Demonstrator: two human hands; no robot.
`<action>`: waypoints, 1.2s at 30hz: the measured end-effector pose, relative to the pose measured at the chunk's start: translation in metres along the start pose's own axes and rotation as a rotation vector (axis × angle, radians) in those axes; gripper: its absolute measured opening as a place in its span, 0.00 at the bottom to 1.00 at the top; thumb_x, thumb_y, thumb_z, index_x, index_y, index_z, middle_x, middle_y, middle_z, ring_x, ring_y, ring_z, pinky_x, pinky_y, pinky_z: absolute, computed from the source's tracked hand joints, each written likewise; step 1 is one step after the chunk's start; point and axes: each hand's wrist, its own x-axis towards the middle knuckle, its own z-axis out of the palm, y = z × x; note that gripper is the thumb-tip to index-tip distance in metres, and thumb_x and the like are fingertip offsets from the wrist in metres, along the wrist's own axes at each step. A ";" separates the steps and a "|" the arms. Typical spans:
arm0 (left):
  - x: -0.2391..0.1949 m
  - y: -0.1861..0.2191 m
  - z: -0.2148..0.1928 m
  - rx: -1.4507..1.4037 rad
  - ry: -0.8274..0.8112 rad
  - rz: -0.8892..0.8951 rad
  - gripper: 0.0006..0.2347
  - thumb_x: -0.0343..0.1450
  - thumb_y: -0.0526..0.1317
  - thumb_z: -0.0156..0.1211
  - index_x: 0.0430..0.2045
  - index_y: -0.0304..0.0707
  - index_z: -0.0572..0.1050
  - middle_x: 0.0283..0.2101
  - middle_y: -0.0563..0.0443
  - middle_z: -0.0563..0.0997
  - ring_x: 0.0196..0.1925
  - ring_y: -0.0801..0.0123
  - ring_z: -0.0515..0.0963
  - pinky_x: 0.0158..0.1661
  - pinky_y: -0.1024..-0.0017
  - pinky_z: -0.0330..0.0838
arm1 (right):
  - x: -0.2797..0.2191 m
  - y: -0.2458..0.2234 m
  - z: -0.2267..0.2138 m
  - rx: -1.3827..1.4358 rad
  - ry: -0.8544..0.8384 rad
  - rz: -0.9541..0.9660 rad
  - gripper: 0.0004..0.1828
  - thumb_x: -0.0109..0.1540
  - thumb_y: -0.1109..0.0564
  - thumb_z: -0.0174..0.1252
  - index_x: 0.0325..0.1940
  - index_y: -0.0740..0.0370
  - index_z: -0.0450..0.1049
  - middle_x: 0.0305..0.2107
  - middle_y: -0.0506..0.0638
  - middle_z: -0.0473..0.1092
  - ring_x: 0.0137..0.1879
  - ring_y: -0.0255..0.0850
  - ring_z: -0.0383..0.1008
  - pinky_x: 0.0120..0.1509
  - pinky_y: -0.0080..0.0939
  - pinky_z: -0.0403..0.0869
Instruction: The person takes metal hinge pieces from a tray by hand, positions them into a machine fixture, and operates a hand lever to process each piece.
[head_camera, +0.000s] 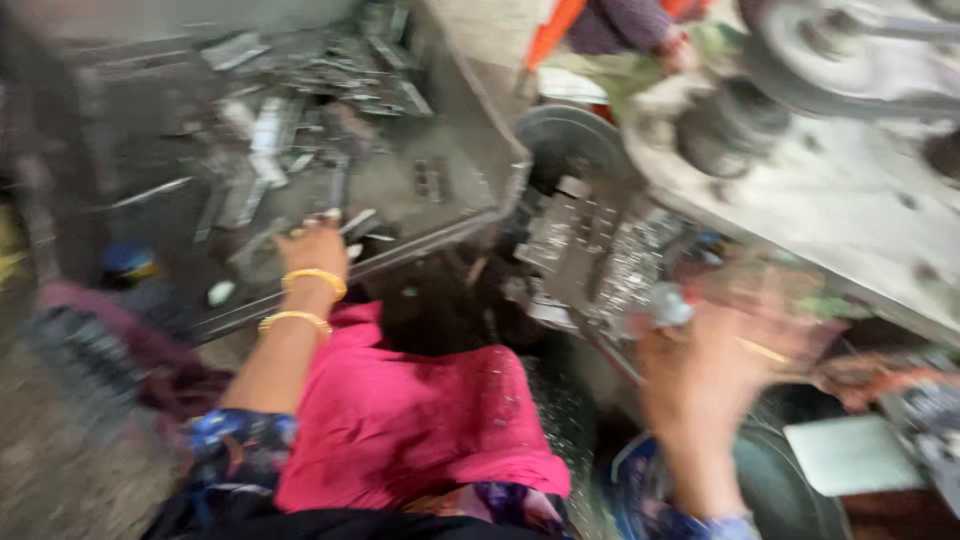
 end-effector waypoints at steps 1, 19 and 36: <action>0.004 -0.009 0.008 0.023 -0.022 0.063 0.12 0.74 0.39 0.54 0.51 0.39 0.75 0.52 0.37 0.81 0.53 0.47 0.82 0.53 0.42 0.70 | -0.001 -0.006 0.021 -0.221 -0.227 -0.029 0.41 0.50 0.36 0.69 0.64 0.51 0.71 0.73 0.60 0.56 0.81 0.63 0.46 0.77 0.80 0.42; -0.102 0.295 -0.079 -0.450 0.037 0.579 0.12 0.79 0.42 0.50 0.52 0.41 0.75 0.49 0.38 0.80 0.40 0.48 0.83 0.41 0.54 0.79 | -0.140 0.025 0.132 0.164 -0.746 0.286 0.30 0.61 0.42 0.58 0.65 0.50 0.63 0.33 0.61 0.77 0.42 0.61 0.79 0.44 0.62 0.75; -0.077 0.334 -0.062 0.131 -0.211 0.671 0.22 0.76 0.39 0.41 0.67 0.31 0.61 0.75 0.47 0.56 0.76 0.56 0.55 0.72 0.48 0.24 | -0.173 0.060 0.193 0.217 -0.469 0.101 0.26 0.59 0.45 0.59 0.57 0.60 0.69 0.34 0.61 0.76 0.40 0.60 0.78 0.41 0.59 0.75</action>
